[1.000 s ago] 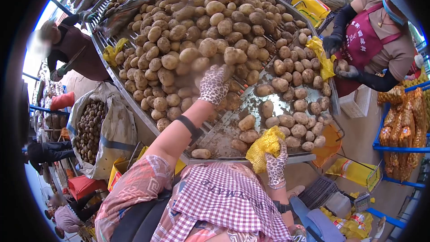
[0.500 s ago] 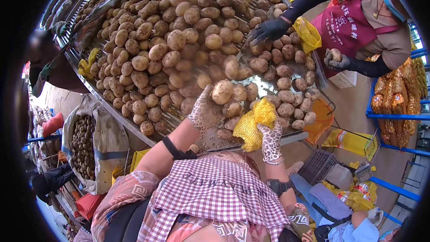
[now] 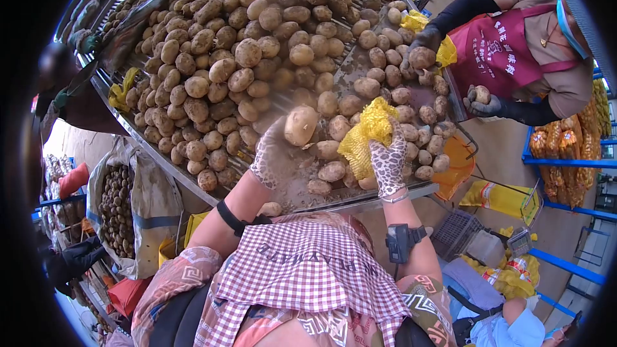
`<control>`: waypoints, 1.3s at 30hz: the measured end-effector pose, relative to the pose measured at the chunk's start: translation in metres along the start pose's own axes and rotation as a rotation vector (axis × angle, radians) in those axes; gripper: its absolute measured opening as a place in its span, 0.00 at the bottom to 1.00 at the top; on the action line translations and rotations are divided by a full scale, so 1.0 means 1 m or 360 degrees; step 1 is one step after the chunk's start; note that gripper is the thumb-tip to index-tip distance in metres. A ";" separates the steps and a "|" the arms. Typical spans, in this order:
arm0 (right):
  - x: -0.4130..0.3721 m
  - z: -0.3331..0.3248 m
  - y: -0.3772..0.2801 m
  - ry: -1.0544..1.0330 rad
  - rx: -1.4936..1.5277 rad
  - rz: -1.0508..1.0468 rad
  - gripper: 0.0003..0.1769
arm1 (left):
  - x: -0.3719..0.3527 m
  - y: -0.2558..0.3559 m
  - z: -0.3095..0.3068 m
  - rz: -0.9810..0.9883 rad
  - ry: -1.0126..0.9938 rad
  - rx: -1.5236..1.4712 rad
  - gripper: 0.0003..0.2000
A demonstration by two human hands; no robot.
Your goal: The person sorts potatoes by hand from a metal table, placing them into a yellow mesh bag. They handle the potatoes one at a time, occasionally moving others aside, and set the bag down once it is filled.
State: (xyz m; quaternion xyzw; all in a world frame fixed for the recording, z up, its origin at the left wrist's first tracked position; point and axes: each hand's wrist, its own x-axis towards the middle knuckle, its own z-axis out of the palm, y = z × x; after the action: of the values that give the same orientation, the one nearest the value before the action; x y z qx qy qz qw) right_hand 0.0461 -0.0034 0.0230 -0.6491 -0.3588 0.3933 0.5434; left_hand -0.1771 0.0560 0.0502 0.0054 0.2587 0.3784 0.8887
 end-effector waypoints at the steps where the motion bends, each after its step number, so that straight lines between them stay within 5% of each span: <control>1: 0.003 -0.001 -0.005 0.0066 0.0068 -0.0200 0.37 | 0.004 -0.003 -0.006 0.0007 0.0047 -0.0028 0.20; 2: 0.006 0.003 -0.024 0.0077 0.0072 -0.0205 0.37 | 0.007 -0.006 -0.012 0.0001 0.0040 -0.0019 0.20; 4: 0.004 0.022 -0.075 -0.0178 -0.0699 -0.0962 0.38 | 0.010 -0.014 -0.019 -0.0013 -0.0184 0.0065 0.21; 8: -0.032 0.055 -0.071 -0.0514 -0.1156 -0.1293 0.41 | 0.002 -0.016 0.010 0.0317 -0.0479 0.0209 0.20; 10: -0.051 0.042 -0.035 -0.0706 -0.1276 -0.1148 0.42 | -0.003 -0.008 0.017 0.0694 -0.0086 0.0432 0.21; 12: -0.057 0.030 -0.011 -0.0716 -0.1157 -0.0812 0.37 | -0.001 0.004 -0.001 0.0597 -0.0045 0.0239 0.21; 14: -0.034 0.025 -0.011 -0.0358 -0.0726 -0.0710 0.32 | 0.000 0.009 -0.010 0.0155 -0.0091 -0.0466 0.21; 15: -0.022 0.031 -0.030 -0.0265 -0.0384 -0.0578 0.30 | -0.011 0.007 0.007 0.0137 -0.0021 -0.0375 0.27; 18: 0.000 0.052 -0.070 -0.0363 -0.0650 -0.0967 0.32 | 0.001 -0.001 -0.014 -0.0111 -0.0428 -0.0309 0.22; 20: -0.013 0.071 -0.077 -0.0484 -0.0808 -0.0956 0.34 | 0.004 -0.013 -0.010 0.0067 -0.0313 0.0064 0.28; 22: -0.021 0.076 -0.079 -0.0478 -0.0856 -0.1009 0.35 | 0.000 -0.014 0.003 0.0429 -0.0038 0.0941 0.30; 24: -0.023 0.078 -0.053 -0.0500 -0.0649 -0.0976 0.36 | -0.006 -0.006 -0.005 0.0434 -0.0028 0.1007 0.31; 26: -0.041 0.061 -0.036 -0.0691 -0.0696 -0.0898 0.35 | -0.002 0.000 -0.023 0.0332 -0.0269 0.0547 0.31; 27: -0.045 0.046 -0.024 -0.0901 -0.0920 -0.0765 0.34 | -0.010 0.000 -0.015 0.0314 -0.0001 0.0121 0.30; 28: -0.046 0.034 -0.016 -0.1108 -0.1148 -0.0622 0.34 | -0.005 0.019 -0.057 0.0048 -0.0504 0.0082 0.29; 30: -0.039 0.030 -0.025 -0.0906 -0.1070 -0.0508 0.34 | -0.017 0.014 -0.026 0.0205 -0.0162 -0.0039 0.26; 34: -0.015 0.062 -0.090 -0.0479 -0.0824 -0.0943 0.36 | -0.003 0.003 -0.034 0.0040 -0.0176 -0.0062 0.26; 36: -0.023 0.073 -0.093 -0.0665 -0.1153 -0.1217 0.37 | -0.006 -0.006 -0.010 0.0177 0.0221 0.0004 0.25; 37: -0.033 0.076 -0.082 -0.0718 -0.1217 -0.1304 0.39 | -0.007 -0.002 -0.015 0.0161 -0.0202 -0.0117 0.25; 39: -0.049 0.058 -0.055 -0.0930 -0.1292 -0.1185 0.37 | -0.010 0.007 -0.016 0.0226 0.0008 -0.0098 0.25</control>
State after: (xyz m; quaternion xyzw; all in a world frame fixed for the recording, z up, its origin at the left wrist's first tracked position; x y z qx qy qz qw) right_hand -0.0295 -0.0146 0.0774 -0.5009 -0.8157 0.1711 0.2334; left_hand -0.1949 0.0514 0.0425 -0.0046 0.2482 0.4482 0.8588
